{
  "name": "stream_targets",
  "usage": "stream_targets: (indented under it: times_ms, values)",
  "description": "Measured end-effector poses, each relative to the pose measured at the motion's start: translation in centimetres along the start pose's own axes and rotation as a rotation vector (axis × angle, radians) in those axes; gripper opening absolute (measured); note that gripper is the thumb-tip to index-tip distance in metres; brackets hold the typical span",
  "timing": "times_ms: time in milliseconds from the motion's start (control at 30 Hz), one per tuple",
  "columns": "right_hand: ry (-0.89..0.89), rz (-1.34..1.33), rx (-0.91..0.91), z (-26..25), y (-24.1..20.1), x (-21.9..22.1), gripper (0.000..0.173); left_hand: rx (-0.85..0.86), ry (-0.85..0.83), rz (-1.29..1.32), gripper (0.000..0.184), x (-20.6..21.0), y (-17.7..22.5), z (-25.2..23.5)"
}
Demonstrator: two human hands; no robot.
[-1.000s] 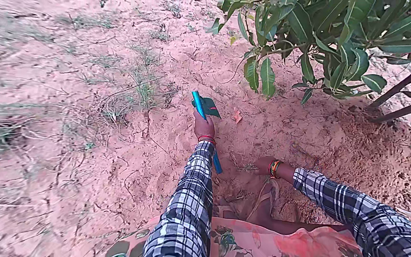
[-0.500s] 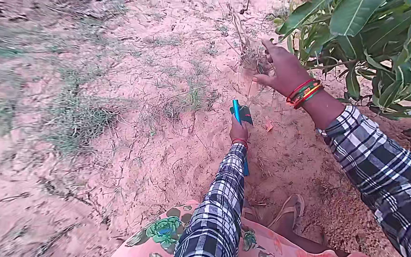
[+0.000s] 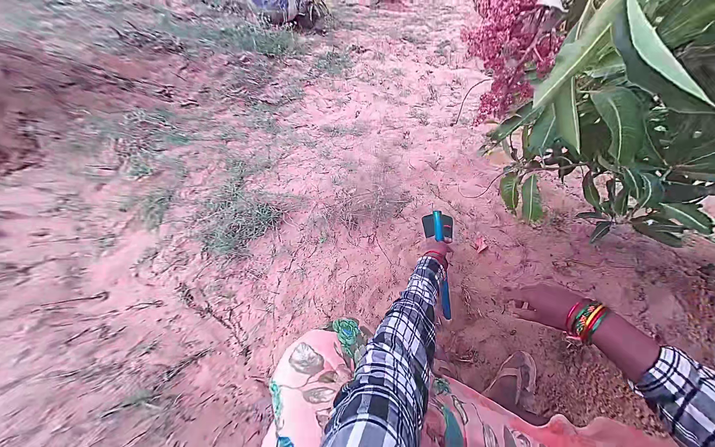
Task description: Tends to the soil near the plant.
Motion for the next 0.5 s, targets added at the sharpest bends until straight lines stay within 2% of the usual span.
stream_targets:
  times_ms: [133, 200, 233, 300, 367, 433, 500]
  values:
    - [0.165, -0.070, 0.020, 5.1, -0.4, 2.1, 0.042, 0.098, -0.020, 0.182, 0.039, 3.0, 2.0, 6.5]
    - [0.318, -0.129, 0.024, 6.8, -0.9, 2.4, 0.042, 0.146, -0.039, 0.278, 0.037, 4.3, 4.0, 10.9]
    - [0.427, -0.160, 0.044, 7.4, -0.9, 2.7, 0.047, 0.154, -0.053, 0.321, 0.036, 5.0, 4.9, 13.5]
    - [0.668, -0.209, 0.152, 8.3, -0.3, 3.6, 0.066, 0.138, -0.119, 0.389, 0.039, 6.3, 6.3, 18.3]
    - [0.805, -0.295, 0.285, 8.6, 0.7, 5.2, 0.085, 0.114, -0.211, 0.460, 0.040, 7.4, 6.8, 22.2]
    - [0.884, -0.401, 0.337, 9.2, 0.9, 6.7, 0.077, 0.102, -0.266, 0.469, 0.035, 8.1, 6.8, 25.4]
    - [0.924, -0.483, 0.354, 10.0, 1.1, 8.2, 0.055, 0.096, -0.289, 0.415, 0.040, 8.2, 6.2, 28.0]
Point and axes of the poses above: each hand's wrist, its own z-axis away from the middle knuckle, its own x-axis out of the palm, y = z × x, the point moved 6 cm from there along -z, towards the middle knuckle, and after that the axes turned 9 degrees about -x, right-handed, at the moved point
